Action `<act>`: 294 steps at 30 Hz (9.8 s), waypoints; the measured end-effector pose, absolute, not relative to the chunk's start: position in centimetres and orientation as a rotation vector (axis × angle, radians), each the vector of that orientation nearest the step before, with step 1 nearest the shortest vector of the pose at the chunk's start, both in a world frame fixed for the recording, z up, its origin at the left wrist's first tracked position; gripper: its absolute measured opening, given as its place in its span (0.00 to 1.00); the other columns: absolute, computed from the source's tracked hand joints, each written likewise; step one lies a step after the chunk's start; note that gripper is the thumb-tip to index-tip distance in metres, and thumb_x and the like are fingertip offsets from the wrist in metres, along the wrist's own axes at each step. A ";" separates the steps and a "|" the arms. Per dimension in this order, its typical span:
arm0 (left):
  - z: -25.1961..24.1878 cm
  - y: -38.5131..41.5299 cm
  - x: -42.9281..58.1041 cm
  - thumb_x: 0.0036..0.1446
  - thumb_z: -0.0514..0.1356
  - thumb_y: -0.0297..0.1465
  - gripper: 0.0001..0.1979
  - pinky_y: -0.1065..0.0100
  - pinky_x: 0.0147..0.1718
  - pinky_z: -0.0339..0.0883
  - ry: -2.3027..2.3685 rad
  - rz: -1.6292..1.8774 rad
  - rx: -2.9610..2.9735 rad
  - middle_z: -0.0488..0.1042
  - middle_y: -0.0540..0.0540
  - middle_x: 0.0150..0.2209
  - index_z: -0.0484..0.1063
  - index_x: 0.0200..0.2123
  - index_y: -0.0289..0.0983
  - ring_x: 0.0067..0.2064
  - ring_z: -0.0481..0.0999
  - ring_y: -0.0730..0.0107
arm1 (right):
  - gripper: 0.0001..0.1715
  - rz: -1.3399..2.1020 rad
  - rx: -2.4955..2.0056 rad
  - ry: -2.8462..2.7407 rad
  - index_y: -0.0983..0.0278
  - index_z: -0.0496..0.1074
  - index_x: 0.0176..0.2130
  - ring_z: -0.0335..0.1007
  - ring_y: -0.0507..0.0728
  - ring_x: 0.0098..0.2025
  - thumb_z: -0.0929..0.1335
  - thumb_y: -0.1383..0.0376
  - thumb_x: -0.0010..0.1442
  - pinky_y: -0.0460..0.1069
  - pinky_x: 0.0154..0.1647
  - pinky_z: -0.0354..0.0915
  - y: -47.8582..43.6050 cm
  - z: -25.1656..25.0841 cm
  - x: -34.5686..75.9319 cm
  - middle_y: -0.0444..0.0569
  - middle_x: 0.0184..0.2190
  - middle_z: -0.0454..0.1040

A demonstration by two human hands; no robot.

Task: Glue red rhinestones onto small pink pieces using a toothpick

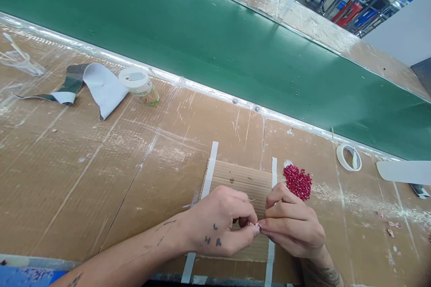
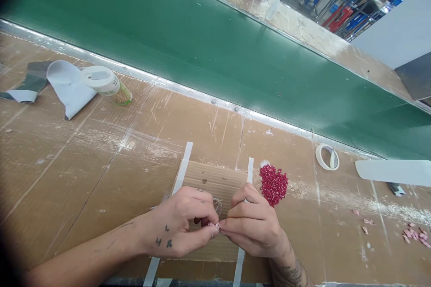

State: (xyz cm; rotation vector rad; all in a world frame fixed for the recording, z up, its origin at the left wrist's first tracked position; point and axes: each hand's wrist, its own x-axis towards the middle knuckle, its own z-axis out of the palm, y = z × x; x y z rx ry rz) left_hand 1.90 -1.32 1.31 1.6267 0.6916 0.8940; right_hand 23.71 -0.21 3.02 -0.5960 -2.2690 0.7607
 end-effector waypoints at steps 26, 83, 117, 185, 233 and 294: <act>1.9 -0.5 1.4 0.58 0.61 0.27 0.09 0.75 0.24 0.58 0.794 0.764 1.478 0.70 0.52 0.21 0.81 0.28 0.35 0.24 0.65 0.77 | 0.09 0.702 -0.695 -2.129 0.64 0.77 0.45 0.68 0.55 0.31 0.67 0.70 0.67 0.53 0.33 0.72 -0.4 2.6 22.9 0.48 0.28 0.76; -1.5 1.3 0.7 0.57 0.57 0.47 0.20 0.70 0.28 0.71 1.068 0.888 1.762 0.80 0.47 0.25 0.80 0.26 0.39 0.27 0.77 0.62 | 0.24 -0.128 -2.449 -1.360 0.69 0.74 0.46 0.72 0.59 0.29 0.60 0.54 0.68 0.54 0.35 0.69 -8.9 2.1 51.8 0.48 0.24 0.74; -0.4 1.8 0.6 0.55 0.55 0.44 0.19 0.69 0.27 0.58 1.048 0.841 1.687 0.72 0.47 0.22 0.75 0.24 0.36 0.27 0.67 0.67 | 0.49 0.075 -1.791 -2.466 0.63 0.26 0.73 0.35 0.66 0.76 0.55 0.41 0.71 0.65 0.74 0.48 0.5 -3.2 31.7 0.58 0.75 0.36; -0.8 1.7 0.3 0.58 0.55 0.43 0.19 0.70 0.29 0.63 1.061 0.827 1.766 0.77 0.46 0.25 0.77 0.26 0.36 0.28 0.71 0.65 | 0.54 -0.035 -1.863 -2.415 0.69 0.34 0.74 0.42 0.68 0.75 0.57 0.38 0.69 0.65 0.74 0.47 -0.3 -4.8 30.2 0.62 0.74 0.42; -0.3 1.8 0.2 0.55 0.56 0.43 0.19 0.69 0.27 0.59 1.075 0.809 1.712 0.74 0.46 0.23 0.77 0.25 0.35 0.27 0.68 0.67 | 0.50 -0.181 -1.662 -2.461 0.65 0.25 0.73 0.43 0.65 0.75 0.55 0.42 0.72 0.64 0.73 0.52 -5.1 -3.1 31.5 0.58 0.74 0.43; -0.4 1.9 1.1 0.54 0.64 0.30 0.08 0.73 0.29 0.66 1.208 0.768 1.543 0.81 0.46 0.27 0.84 0.32 0.34 0.27 0.72 0.70 | 0.19 0.336 -0.868 -2.605 0.56 0.70 0.26 0.69 0.56 0.27 0.63 0.59 0.69 0.52 0.29 0.63 1.1 -1.4 24.2 0.48 0.24 0.73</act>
